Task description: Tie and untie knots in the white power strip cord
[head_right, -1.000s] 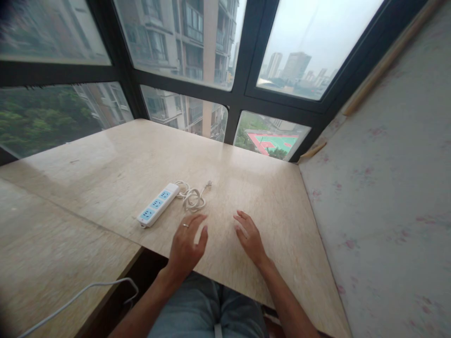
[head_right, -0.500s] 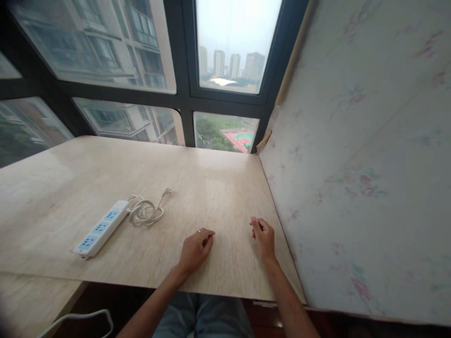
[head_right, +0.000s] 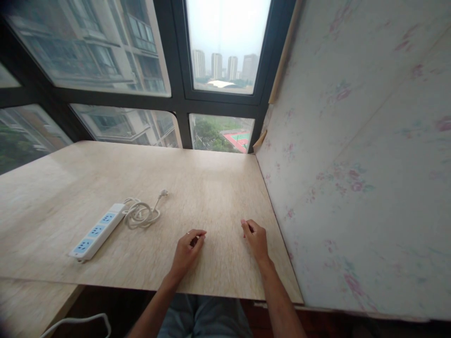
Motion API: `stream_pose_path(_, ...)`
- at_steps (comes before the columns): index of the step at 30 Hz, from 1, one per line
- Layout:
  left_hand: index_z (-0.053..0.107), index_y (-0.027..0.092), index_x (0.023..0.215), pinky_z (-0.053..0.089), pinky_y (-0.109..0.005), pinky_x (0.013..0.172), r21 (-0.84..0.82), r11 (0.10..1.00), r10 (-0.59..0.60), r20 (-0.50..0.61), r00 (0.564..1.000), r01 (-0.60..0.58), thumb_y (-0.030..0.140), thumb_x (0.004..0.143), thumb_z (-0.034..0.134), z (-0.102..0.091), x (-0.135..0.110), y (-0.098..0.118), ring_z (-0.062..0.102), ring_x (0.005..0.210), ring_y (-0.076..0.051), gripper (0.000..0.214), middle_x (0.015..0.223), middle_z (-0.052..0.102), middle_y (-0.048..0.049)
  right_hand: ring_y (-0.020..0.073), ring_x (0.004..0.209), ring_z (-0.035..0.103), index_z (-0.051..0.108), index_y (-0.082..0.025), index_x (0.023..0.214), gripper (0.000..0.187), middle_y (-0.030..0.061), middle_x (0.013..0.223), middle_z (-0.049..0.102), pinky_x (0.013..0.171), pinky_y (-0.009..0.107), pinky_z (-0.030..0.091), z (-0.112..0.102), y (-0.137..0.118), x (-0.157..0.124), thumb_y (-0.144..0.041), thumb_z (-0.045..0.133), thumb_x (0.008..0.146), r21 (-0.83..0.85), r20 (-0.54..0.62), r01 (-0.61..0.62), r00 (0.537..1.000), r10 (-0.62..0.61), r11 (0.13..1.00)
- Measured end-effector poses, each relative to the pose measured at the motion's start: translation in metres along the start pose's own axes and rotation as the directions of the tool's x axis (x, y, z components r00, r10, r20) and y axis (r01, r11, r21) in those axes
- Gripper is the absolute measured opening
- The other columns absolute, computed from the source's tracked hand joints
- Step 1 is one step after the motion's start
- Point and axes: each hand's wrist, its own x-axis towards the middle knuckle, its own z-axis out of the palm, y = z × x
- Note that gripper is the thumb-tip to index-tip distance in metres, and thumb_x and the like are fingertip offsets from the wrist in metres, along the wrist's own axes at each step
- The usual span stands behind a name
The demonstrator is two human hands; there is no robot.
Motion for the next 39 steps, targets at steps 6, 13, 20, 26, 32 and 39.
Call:
stream_pose_path(6, 0.068, 0.019, 0.089, 0.049, -0.028, 0.064, -0.071, 0.997, -0.003, -0.006, 1.0, 0.002, 0.022, 0.085, 0.05, -0.0031, -0.0023, -0.0008, 0.063, 0.069, -0.015, 0.019, 0.081, 0.07, -0.0042, 0.0109, 0.04, 0.044, 0.061, -0.017, 0.069, 0.046, -0.0037, 0.05, 0.049, 0.041, 0.022, 0.033, 0.0006, 0.0002, -0.0015, -0.058, 0.05, 0.085, 0.07, -0.019, -0.041, 0.999, 0.042, 0.997)
stream_pose_path(13, 0.068, 0.019, 0.088, 0.051, -0.029, 0.068, -0.106, 0.994, -0.015, -0.003, 1.0, 0.015, 0.022, 0.084, 0.051, -0.0038, -0.0035, -0.0014, 0.064, 0.072, -0.016, 0.018, 0.083, 0.071, -0.0047, 0.0104, 0.04, 0.042, 0.06, -0.017, 0.067, 0.045, -0.0045, 0.049, 0.047, 0.041, 0.022, 0.031, 0.0023, -0.0019, -0.001, -0.057, 0.05, 0.086, 0.039, -0.03, -0.009, 1.0, 0.01, 0.999)
stream_pose_path(20, 0.068, 0.019, 0.088, 0.051, -0.03, 0.069, -0.11, 0.994, -0.02, 0.002, 1.0, 0.02, 0.023, 0.084, 0.05, -0.0051, -0.0037, 0.0002, 0.064, 0.073, -0.017, 0.019, 0.083, 0.071, -0.0056, 0.0109, 0.041, 0.043, 0.06, -0.017, 0.066, 0.045, -0.0045, 0.049, 0.046, 0.042, 0.022, 0.031, 0.005, 0.0002, -0.0007, -0.056, 0.049, 0.086, 0.022, -0.055, -0.005, 0.998, 0.007, 1.0)
stream_pose_path(26, 0.068, 0.019, 0.088, 0.05, -0.03, 0.07, -0.124, 0.992, -0.021, -0.003, 1.0, 0.02, 0.022, 0.084, 0.05, -0.0044, -0.0039, -0.0003, 0.064, 0.073, -0.017, 0.018, 0.083, 0.071, -0.0052, 0.0105, 0.041, 0.042, 0.059, -0.017, 0.066, 0.044, -0.0045, 0.049, 0.046, 0.041, 0.021, 0.031, 0.005, 0.0014, 0.0003, -0.055, 0.051, 0.085, 0.041, -0.05, -0.011, 0.999, 0.014, 0.999)
stream_pose_path(32, 0.068, 0.019, 0.088, 0.05, -0.029, 0.069, -0.124, 0.992, -0.026, 0.004, 1.0, 0.027, 0.02, 0.084, 0.051, -0.0026, -0.005, -0.0009, 0.064, 0.073, -0.016, 0.018, 0.083, 0.07, -0.0043, 0.0099, 0.04, 0.042, 0.06, -0.016, 0.068, 0.044, -0.0041, 0.05, 0.047, 0.039, 0.021, 0.031, 0.0027, -0.0027, 0.0008, -0.057, 0.054, 0.083, 0.107, -0.055, -0.056, 0.997, 0.062, 0.993)
stream_pose_path(39, 0.068, 0.019, 0.087, 0.048, -0.027, 0.068, -0.118, 0.993, -0.012, 0.021, 1.0, 0.015, 0.018, 0.084, 0.051, -0.0024, -0.0067, 0.0, 0.062, 0.071, -0.015, 0.018, 0.082, 0.07, -0.0038, 0.0097, 0.038, 0.042, 0.061, -0.016, 0.069, 0.045, -0.0028, 0.05, 0.049, 0.037, 0.021, 0.032, 0.0026, -0.0046, -0.001, -0.059, 0.058, 0.08, 0.15, -0.105, -0.085, 0.989, 0.101, 0.985)
